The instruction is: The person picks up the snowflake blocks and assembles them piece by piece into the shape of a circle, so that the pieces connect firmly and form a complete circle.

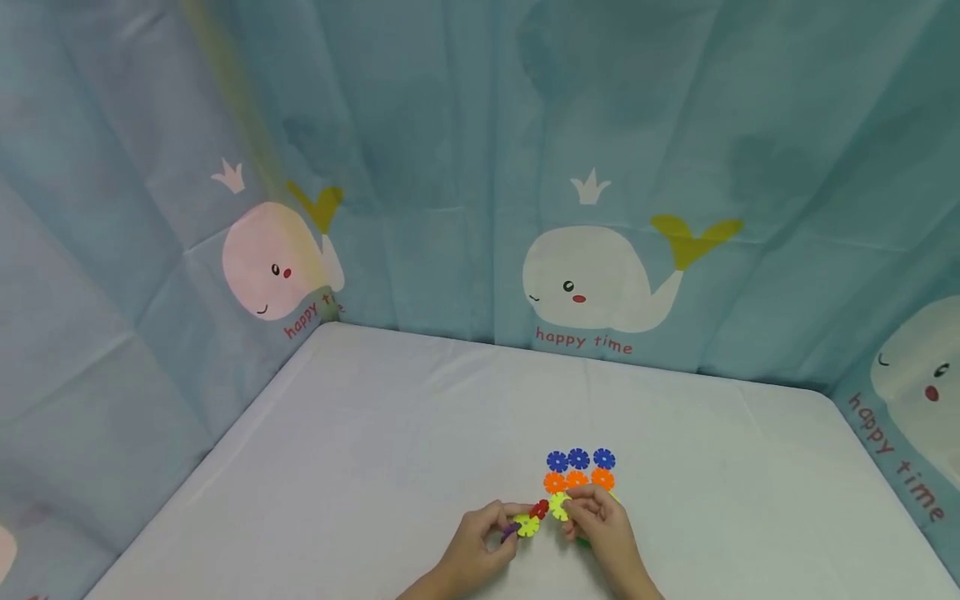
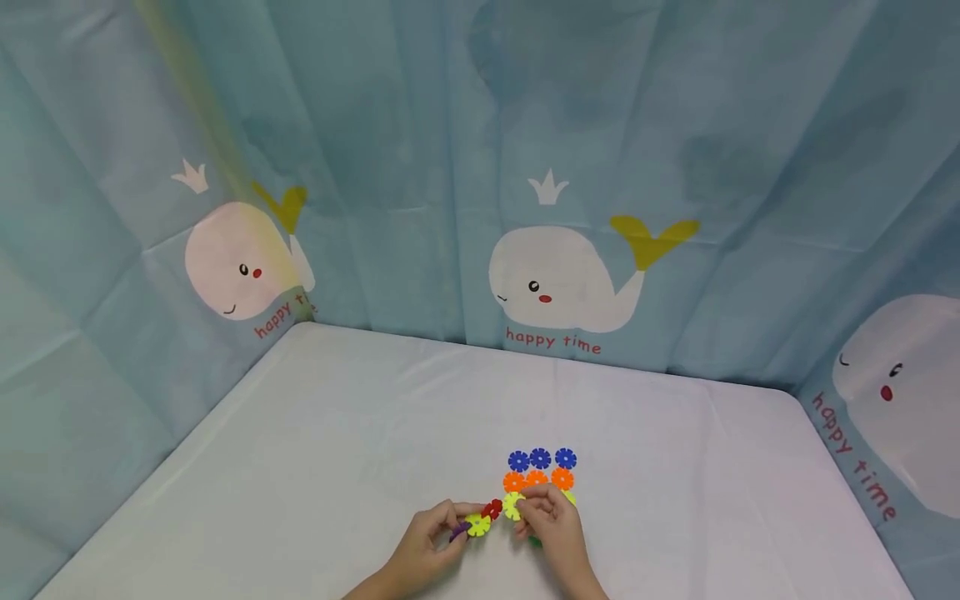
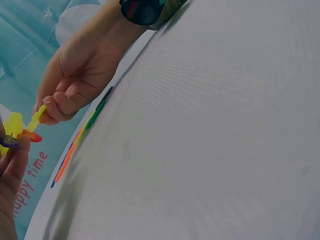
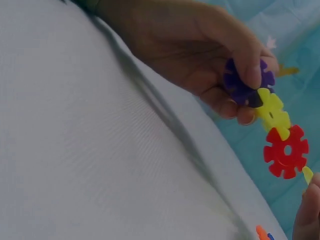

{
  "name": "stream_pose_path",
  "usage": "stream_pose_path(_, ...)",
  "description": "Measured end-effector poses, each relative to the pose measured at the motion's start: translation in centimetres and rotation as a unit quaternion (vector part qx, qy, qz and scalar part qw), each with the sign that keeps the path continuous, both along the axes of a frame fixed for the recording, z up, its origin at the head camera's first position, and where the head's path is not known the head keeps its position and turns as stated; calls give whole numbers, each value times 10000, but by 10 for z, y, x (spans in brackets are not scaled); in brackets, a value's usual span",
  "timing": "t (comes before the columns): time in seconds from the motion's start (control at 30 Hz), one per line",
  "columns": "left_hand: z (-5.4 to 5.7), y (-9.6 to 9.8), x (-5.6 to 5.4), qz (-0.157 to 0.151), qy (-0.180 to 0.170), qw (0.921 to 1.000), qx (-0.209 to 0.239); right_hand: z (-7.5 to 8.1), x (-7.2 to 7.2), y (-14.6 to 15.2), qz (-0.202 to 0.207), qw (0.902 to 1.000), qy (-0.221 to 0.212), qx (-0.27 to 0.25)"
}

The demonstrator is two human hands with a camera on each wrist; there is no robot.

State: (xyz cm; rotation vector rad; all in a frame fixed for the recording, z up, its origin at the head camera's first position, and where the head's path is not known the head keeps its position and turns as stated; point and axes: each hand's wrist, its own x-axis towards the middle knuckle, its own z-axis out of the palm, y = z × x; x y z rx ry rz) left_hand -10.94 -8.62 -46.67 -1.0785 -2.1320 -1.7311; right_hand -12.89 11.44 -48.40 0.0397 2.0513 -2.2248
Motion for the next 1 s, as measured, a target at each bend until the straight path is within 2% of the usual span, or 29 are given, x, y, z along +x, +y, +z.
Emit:
stream_pose_path(0.13, 0, 2, -2, 2, -99, 9999, -21, 0, -1, 3, -134, 9999, 34, -88)
stream_pose_path(0.33, 1, 1, 1, 77, 17, 10000, 8, -3, 0, 3, -137, 9999, 37, -54)
stream_pose_path(0.57, -2, 0, -3, 450, 664, 9959, 409, -4, 2, 1, 61, 9989, 4, -455)
stream_pose_path(0.63, -4, -1, -5, 509, 503, 9955, 621, -3, 1, 1, 2, 9985, -21, -554)
stream_pose_path(0.7, -7, -1, -7, 484, 114, 9951, 852, -4, 1, 2, -43, 9984, -50, -564)
stream_pose_path(0.77, -17, -2, -10, 445, -293, 9934, 1012, -4, 1, 2, -60, 9982, -53, -600)
stream_pose_path(0.9, -31, -3, -14, 203, -609, 9906, 1211, -5, 1, 2, 82, 9979, -44, -644)
stream_pose_path(0.93, -32, -4, -14, 149, -695, 9902, 1205, -5, 1, 2, 123, 9977, -48, -671)
stream_pose_path(1.0, -23, -4, -11, -4, -980, 9876, 1223, -6, 0, 2, 217, 9972, -99, -710)
